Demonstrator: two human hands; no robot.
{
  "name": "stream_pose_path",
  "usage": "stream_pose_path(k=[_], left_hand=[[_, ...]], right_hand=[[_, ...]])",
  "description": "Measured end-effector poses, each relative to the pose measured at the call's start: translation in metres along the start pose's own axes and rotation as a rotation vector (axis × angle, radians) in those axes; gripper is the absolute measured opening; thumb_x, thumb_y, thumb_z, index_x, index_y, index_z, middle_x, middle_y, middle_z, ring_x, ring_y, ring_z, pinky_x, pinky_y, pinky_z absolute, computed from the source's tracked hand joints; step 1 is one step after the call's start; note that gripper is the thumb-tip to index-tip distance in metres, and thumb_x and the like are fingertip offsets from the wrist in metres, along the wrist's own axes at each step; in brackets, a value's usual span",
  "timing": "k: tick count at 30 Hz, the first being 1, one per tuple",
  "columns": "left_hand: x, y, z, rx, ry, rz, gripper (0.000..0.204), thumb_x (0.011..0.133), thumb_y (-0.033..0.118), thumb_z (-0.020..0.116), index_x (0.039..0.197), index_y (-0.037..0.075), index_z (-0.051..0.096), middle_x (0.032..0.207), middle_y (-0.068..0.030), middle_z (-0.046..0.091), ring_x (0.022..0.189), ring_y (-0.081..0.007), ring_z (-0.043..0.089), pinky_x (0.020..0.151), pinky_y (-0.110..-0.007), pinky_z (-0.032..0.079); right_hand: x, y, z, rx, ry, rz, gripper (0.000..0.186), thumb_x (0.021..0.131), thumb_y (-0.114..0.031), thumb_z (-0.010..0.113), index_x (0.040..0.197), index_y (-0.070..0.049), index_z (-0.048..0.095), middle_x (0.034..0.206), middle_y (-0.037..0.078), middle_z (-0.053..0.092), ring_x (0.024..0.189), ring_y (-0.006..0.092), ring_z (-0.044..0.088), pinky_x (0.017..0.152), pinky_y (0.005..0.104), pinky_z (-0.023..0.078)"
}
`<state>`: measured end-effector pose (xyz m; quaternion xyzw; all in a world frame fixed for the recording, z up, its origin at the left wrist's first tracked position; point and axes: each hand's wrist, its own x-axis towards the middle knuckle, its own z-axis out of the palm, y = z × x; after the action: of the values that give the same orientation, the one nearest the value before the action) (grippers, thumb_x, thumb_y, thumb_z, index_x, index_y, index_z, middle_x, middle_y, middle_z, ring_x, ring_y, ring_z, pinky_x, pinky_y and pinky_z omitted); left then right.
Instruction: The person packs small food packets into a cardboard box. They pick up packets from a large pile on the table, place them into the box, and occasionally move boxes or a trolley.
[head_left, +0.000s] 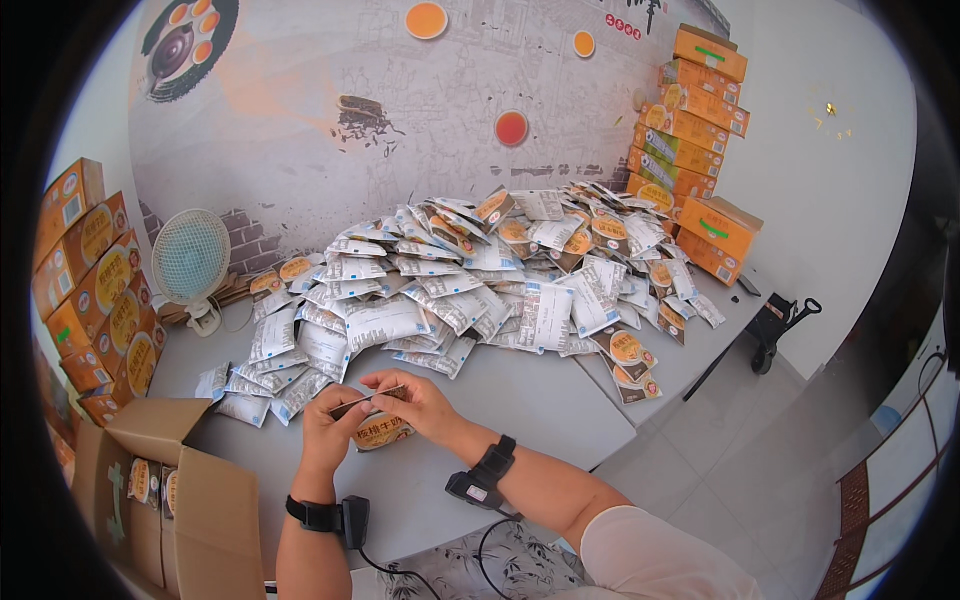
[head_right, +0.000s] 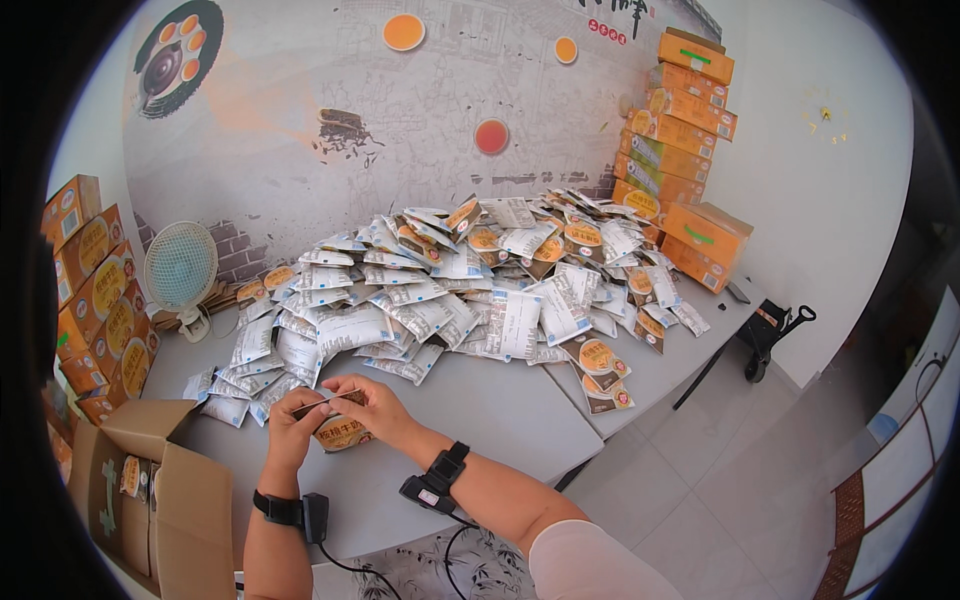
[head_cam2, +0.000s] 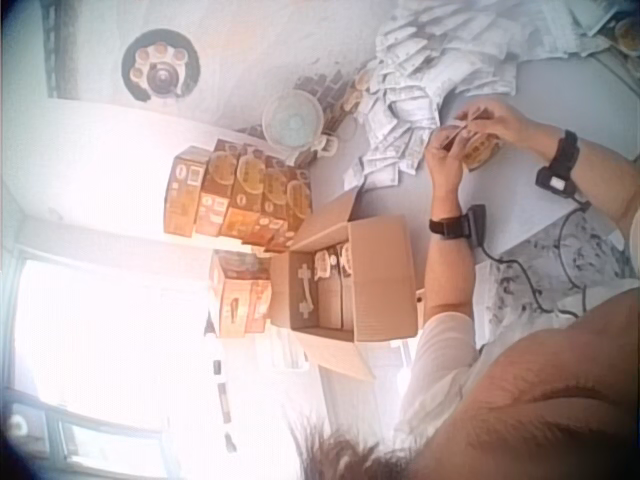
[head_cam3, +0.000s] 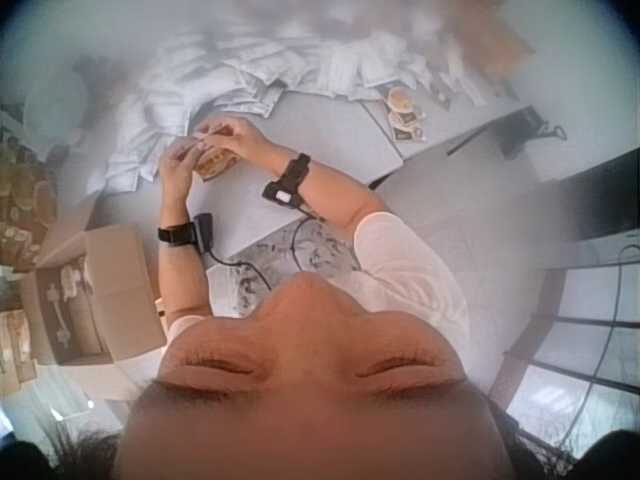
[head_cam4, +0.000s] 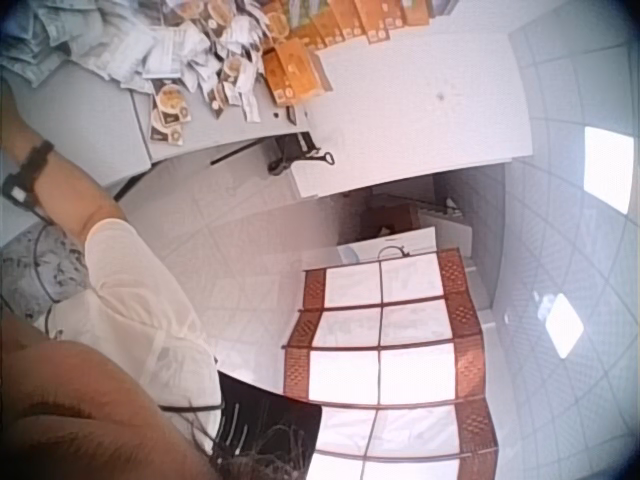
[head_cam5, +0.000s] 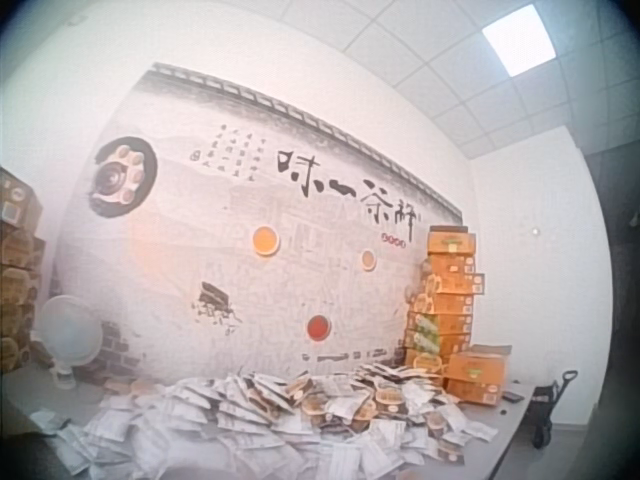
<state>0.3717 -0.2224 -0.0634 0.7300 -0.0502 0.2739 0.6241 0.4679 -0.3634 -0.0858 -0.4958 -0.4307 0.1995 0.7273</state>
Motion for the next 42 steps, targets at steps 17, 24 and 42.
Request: stream_pose_path(k=[17,24,42], left_hand=[[0.002,-0.008,-0.007,-0.063,0.028,-0.095,0.008,0.076,0.004,0.067,0.073,0.001,0.06,0.075,-0.0034,0.059,0.064,-0.0071,0.052,0.056,-0.021,0.04],[0.004,-0.012,-0.011,-0.049,0.046,-0.105,0.011,0.074,0.005,0.069,0.073,0.0,0.06,0.072,-0.0036,0.059,0.063,-0.0073,0.052,0.054,-0.021,0.041],[0.007,-0.028,-0.037,-0.035,-0.026,-0.146,0.02,0.069,-0.001,0.07,0.064,0.004,0.052,0.078,-0.0026,0.058,0.07,-0.0078,0.051,0.061,-0.021,0.041]], right_hand=[[0.002,0.004,-0.003,-0.185,0.107,-0.021,0.024,0.082,-0.017,0.065,0.1,-0.003,0.057,0.098,0.003,0.06,0.086,0.009,0.055,0.077,0.0239,0.044],[0.002,0.0,-0.006,-0.288,0.13,0.031,0.029,0.08,-0.019,0.067,0.101,-0.003,0.057,0.092,0.002,0.059,0.084,0.0087,0.054,0.076,0.0235,0.043],[0.003,0.0,-0.01,-0.36,0.155,0.04,0.025,0.08,-0.018,0.068,0.096,-0.003,0.057,0.09,0.001,0.058,0.082,0.0084,0.052,0.075,0.0231,0.043]])
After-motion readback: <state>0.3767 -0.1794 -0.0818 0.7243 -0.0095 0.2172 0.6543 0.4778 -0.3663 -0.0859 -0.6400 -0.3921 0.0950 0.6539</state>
